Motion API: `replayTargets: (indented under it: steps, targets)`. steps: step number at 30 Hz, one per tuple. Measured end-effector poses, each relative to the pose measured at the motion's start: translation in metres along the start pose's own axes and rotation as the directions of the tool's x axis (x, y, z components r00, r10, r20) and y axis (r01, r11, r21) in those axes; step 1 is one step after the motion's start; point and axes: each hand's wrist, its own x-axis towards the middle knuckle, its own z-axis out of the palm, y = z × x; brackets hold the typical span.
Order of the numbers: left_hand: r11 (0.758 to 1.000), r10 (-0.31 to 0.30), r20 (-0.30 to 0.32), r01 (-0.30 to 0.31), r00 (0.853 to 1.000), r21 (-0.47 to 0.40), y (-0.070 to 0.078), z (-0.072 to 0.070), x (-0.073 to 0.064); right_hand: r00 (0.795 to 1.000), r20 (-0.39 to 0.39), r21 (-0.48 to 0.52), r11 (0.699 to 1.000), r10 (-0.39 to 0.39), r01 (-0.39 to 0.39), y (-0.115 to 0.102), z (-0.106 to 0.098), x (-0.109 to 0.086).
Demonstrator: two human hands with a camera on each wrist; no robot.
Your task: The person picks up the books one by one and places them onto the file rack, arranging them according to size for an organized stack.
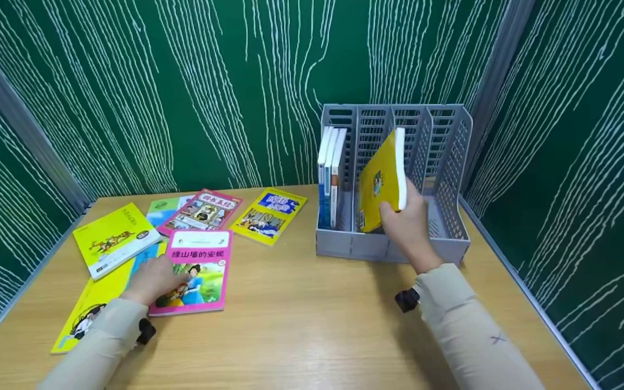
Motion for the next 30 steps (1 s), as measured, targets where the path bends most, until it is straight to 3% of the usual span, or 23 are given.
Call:
replayTargets:
  steps: [6, 11, 19, 30]
  targets:
    - [1.000, -0.012, 0.031, 0.011, 0.999, 0.015, 0.001, -0.003, 0.001, 0.999, 0.042, 0.029, 0.999, -0.015, 0.014, 0.006, 0.011, 0.011]
    - [0.999, -0.007, 0.045, 0.006, 0.999, 0.034, 0.000, -0.005, -0.001, 0.998, 0.063, 0.003, 1.000, 0.018, -0.018, 0.008, 0.022, 0.020]
    - [1.000, -0.026, 0.060, 0.026, 0.998, 0.011, 0.000, -0.008, 0.002, 0.995, 0.094, 0.022, 0.999, 0.027, -0.030, 0.004, 0.035, 0.034]
    - [0.999, 0.013, 0.051, -0.011, 0.999, -0.045, 0.001, -0.006, 0.006, 0.992, 0.118, -0.044, 0.998, 0.038, -0.033, 0.007, 0.046, 0.049]
